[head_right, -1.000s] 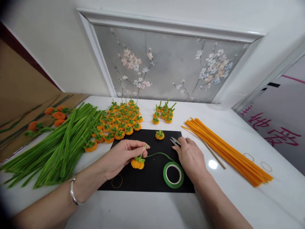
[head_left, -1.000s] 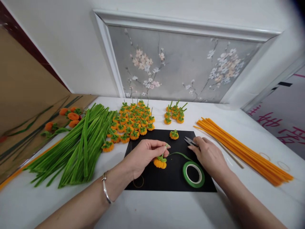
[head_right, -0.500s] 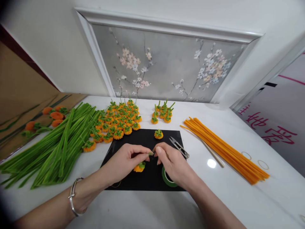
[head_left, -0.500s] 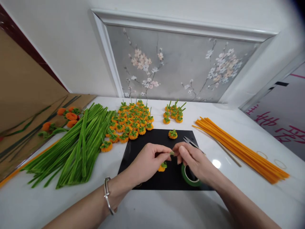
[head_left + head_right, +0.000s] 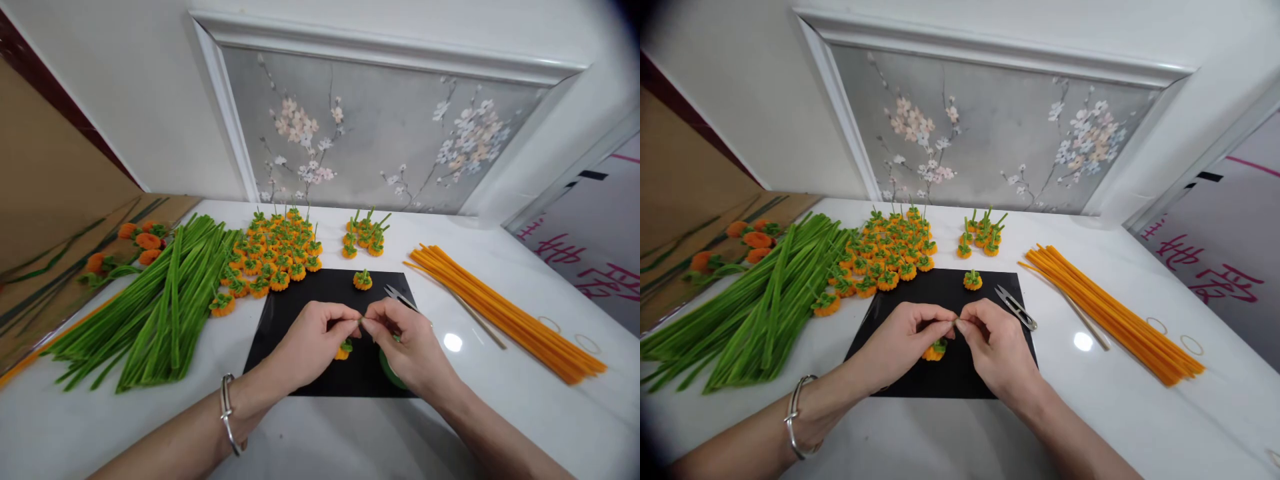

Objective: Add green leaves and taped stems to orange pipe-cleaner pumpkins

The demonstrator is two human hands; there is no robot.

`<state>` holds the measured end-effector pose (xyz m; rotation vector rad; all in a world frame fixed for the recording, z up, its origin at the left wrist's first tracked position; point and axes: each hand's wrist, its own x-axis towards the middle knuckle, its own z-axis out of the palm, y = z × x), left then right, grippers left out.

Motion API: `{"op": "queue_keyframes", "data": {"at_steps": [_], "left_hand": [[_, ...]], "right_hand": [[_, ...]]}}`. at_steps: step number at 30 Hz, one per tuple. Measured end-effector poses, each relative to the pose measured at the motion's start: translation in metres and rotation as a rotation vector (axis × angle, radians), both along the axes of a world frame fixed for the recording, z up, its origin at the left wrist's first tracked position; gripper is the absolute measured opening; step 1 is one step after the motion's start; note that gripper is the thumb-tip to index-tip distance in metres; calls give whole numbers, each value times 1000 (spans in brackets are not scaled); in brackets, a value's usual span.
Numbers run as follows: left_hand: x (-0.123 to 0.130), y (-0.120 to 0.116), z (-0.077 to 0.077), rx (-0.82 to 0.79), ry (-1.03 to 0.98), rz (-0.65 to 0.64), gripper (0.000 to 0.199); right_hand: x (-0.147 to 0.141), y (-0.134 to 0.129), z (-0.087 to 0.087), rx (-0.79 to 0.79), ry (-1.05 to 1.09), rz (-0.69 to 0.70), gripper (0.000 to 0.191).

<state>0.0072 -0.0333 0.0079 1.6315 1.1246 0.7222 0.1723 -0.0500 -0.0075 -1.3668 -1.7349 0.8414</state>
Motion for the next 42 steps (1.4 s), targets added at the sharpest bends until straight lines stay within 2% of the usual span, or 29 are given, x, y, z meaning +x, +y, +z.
{"op": "queue_keyframes", "data": {"at_steps": [4,9,13,22,28,31,37,42], "left_hand": [[2,-2,0,19,-56,69,19],[2,-3,2,61,-17,114,21],[2,-3,6,130,41,131,18],[3,-5,6,220,129,85,15],[0,-3,6,215,156,76,14],[-1,-2,6,228,186,64,14],[4,-7,5,343,365,4,20],[5,-8,7,368,384,-29,22]], "right_hand": [[0,0,4,-139,160,29,19],[-1,-1,9,-267,296,86,27],[-1,-3,6,-267,310,74,27],[-5,-5,-1,-183,255,21,27],[-1,-2,1,-210,276,67,29],[2,1,-1,-150,142,83,32],[1,-1,-4,128,-275,127,27],[-1,-4,0,149,-324,165,26]]}}
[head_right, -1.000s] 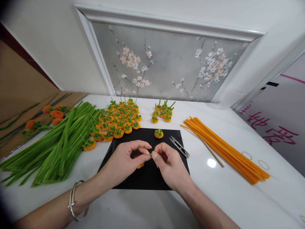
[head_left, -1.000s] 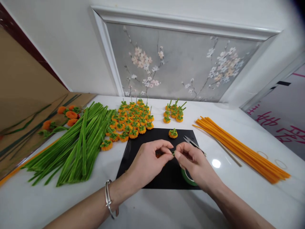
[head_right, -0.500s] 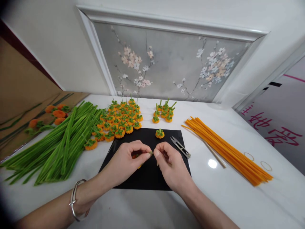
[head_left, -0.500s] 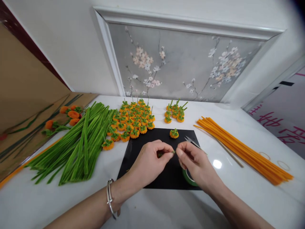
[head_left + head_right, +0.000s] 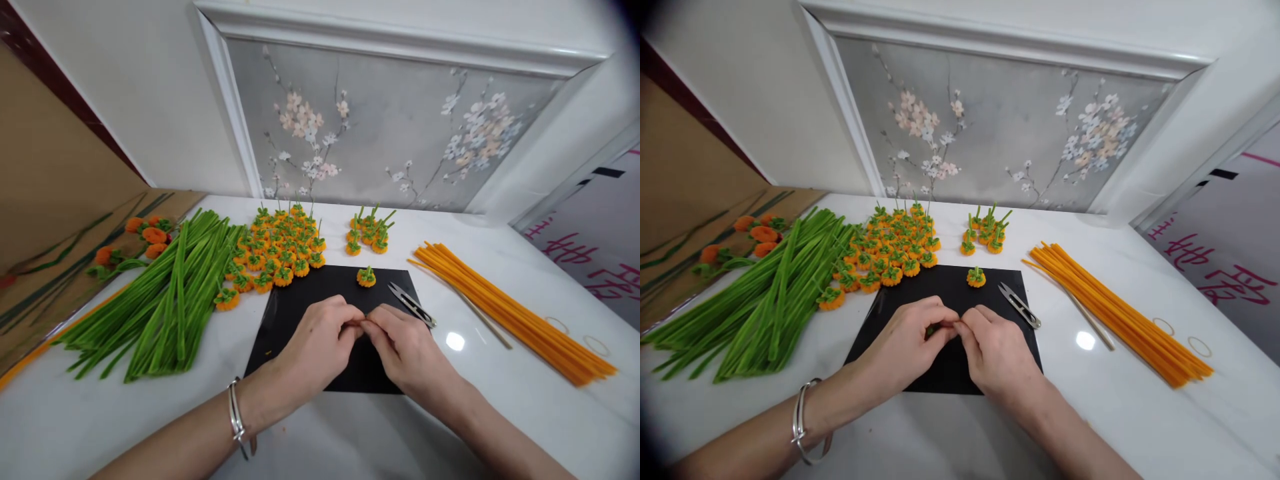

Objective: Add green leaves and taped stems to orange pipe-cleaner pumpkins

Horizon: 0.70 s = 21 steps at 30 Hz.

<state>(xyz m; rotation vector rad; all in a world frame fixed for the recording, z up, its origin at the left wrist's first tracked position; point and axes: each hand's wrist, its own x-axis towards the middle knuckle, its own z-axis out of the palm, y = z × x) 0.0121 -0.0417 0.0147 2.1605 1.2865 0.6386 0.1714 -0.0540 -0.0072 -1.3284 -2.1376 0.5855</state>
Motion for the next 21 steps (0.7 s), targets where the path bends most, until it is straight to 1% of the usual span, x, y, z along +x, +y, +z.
{"op": "queue_keyframes", "data": {"at_steps": [2,5,7,9,11,13,15,18,21], "left_hand": [[0,0,3,-6,-14,-1,22],[-1,-1,7,-10,-20,2,22],[-2,-1,8,-9,-25,12,21],[-3,0,8,-7,-30,30,19],[-3,1,7,-2,-31,46,18],[-4,2,6,11,-24,39,18],[-3,1,4,27,-9,26,17],[-1,0,3,32,19,4,18],[1,-2,2,-2,11,-22,18]], "right_hand": [[0,-1,3,-31,49,4,25],[3,-1,4,-140,144,4,25],[7,0,3,-207,212,-20,26],[11,1,3,-239,258,-72,27],[13,3,4,-231,260,-112,29],[13,3,6,-195,209,-110,29],[10,3,6,-146,138,-67,29],[5,4,1,-87,56,14,31],[4,5,-6,-69,26,27,35]]}}
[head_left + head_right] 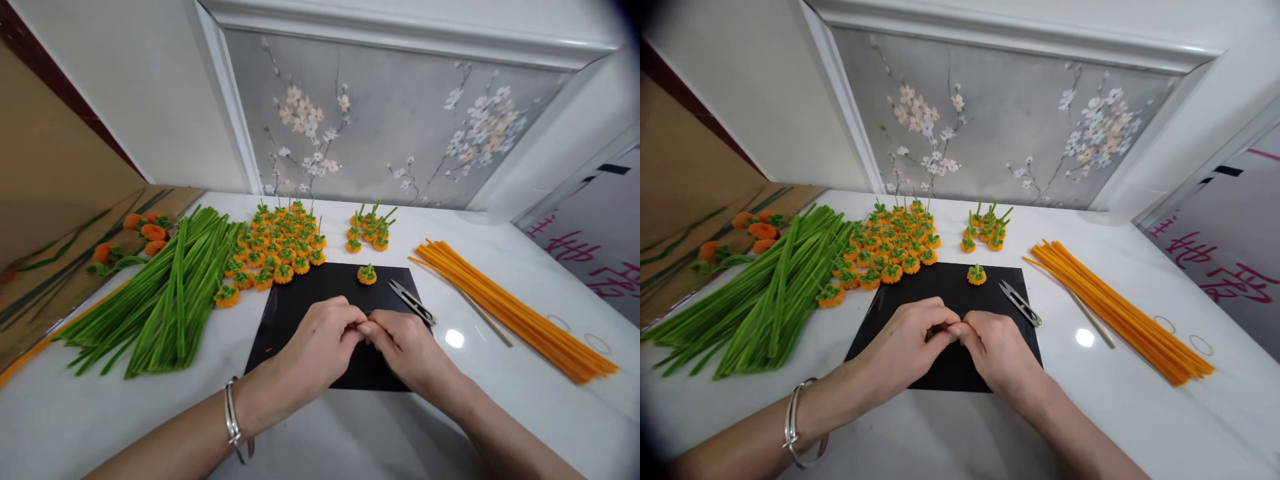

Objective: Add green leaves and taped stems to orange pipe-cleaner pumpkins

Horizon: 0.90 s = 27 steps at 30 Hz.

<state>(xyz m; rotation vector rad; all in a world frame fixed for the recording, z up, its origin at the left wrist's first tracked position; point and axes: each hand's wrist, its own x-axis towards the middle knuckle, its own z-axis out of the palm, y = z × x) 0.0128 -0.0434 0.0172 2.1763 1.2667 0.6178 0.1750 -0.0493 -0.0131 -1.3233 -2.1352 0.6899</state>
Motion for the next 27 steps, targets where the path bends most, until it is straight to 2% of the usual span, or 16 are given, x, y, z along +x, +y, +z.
{"op": "queue_keyframes", "data": {"at_steps": [4,6,8,10,14,16,18,20,22,25,27], "left_hand": [[-1,0,0,-104,-77,38,10],[-4,3,1,-175,-127,54,24],[-8,7,5,-244,-151,-8,29],[-13,13,9,-317,-148,-126,16],[-20,21,11,-479,-199,-267,37],[-21,23,9,-555,-260,-346,33],[-22,25,4,-577,-311,-361,22],[-22,26,0,-534,-313,-321,14],[-21,25,-3,-422,-284,-272,11],[-17,21,-6,-136,-221,-165,15],[-13,17,-7,75,-176,-109,20]], "right_hand": [[1,-1,0,26,-2,-19,35],[2,-2,4,61,8,-16,33],[2,-3,8,97,40,8,30],[3,-4,12,134,74,45,26],[6,-6,15,171,100,143,25],[6,-7,15,180,94,172,27],[6,-6,13,191,82,166,26],[6,-5,12,189,75,138,24],[5,-5,10,170,78,89,22],[3,-5,8,101,107,2,20],[1,-5,7,-12,153,-56,21]]}}
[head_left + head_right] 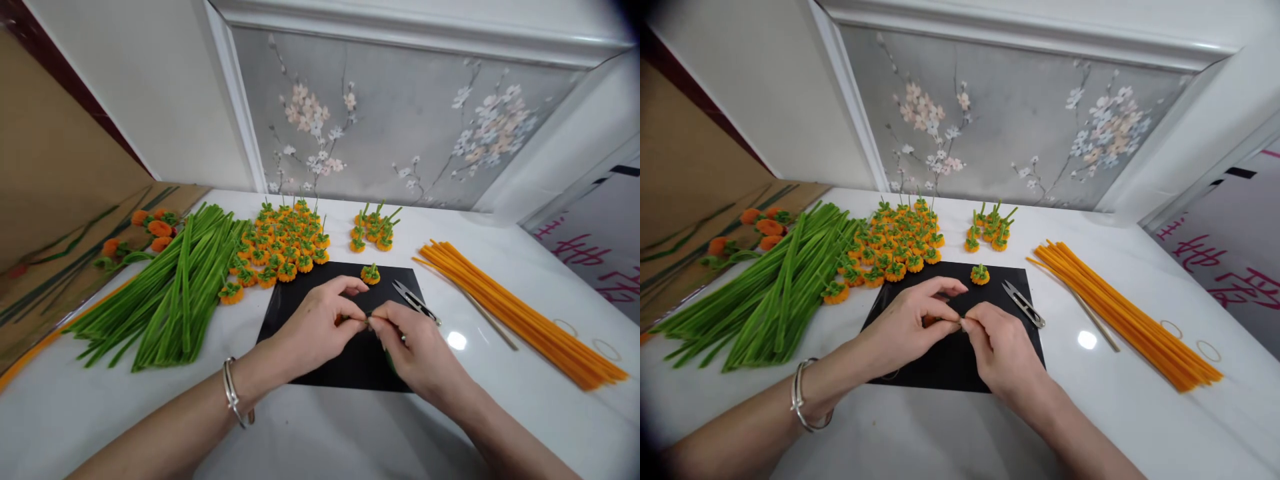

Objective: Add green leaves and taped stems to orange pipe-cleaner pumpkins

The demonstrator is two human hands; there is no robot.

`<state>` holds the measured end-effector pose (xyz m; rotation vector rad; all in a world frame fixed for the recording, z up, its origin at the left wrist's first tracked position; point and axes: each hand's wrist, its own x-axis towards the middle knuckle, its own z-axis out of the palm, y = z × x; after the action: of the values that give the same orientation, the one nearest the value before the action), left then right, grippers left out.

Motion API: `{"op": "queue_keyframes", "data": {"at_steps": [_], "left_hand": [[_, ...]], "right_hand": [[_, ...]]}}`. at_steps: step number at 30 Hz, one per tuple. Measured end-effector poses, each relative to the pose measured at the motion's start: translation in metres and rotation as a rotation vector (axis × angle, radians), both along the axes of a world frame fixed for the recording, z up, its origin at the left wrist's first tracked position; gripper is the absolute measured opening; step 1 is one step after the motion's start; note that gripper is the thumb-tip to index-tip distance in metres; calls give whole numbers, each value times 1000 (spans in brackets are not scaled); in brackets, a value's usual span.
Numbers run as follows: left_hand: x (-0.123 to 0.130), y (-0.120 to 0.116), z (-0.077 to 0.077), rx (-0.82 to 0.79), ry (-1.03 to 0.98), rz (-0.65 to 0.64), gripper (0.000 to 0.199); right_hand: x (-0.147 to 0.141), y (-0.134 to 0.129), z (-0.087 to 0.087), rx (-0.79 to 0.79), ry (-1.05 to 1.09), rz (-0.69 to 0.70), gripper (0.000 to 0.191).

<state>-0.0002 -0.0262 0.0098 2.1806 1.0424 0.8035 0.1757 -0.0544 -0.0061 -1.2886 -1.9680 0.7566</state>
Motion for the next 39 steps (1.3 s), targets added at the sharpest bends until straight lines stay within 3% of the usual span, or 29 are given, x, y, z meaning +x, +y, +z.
{"op": "queue_keyframes", "data": {"at_steps": [7,9,10,12,15,17,19,21,23,27,29,32,35,39], "left_hand": [[7,-12,-7,558,60,1,21],[8,-13,-9,610,42,-24,20],[8,-14,-8,583,21,-24,20],[7,-13,-6,397,-37,-11,22],[5,-8,1,-113,-185,0,39],[3,-4,6,-472,-314,-8,34],[2,-1,8,-775,-374,-38,41],[1,1,8,-940,-363,-84,45],[0,1,8,-952,-338,-116,38],[-1,2,6,-776,-257,-131,19],[0,1,6,-569,-154,-95,14],[1,-2,5,-137,21,-52,18],[3,-7,3,252,157,-70,23],[4,-11,-2,610,317,-90,22]], "right_hand": [[-9,1,0,-643,599,-49,42],[-8,1,2,-684,664,-38,43],[-6,1,3,-629,620,-34,41],[-1,0,4,-386,419,-47,36],[5,0,5,47,108,-43,21],[6,0,4,220,5,6,18],[6,0,2,325,-61,46,19],[6,1,-1,419,-117,51,21],[6,1,-3,504,-158,47,23],[7,2,-3,521,-245,40,22],[7,2,-3,440,-270,38,21],[5,0,-2,269,-224,20,23],[1,-3,-2,20,-48,-39,29],[-8,-3,-1,-482,449,-102,39]]}}
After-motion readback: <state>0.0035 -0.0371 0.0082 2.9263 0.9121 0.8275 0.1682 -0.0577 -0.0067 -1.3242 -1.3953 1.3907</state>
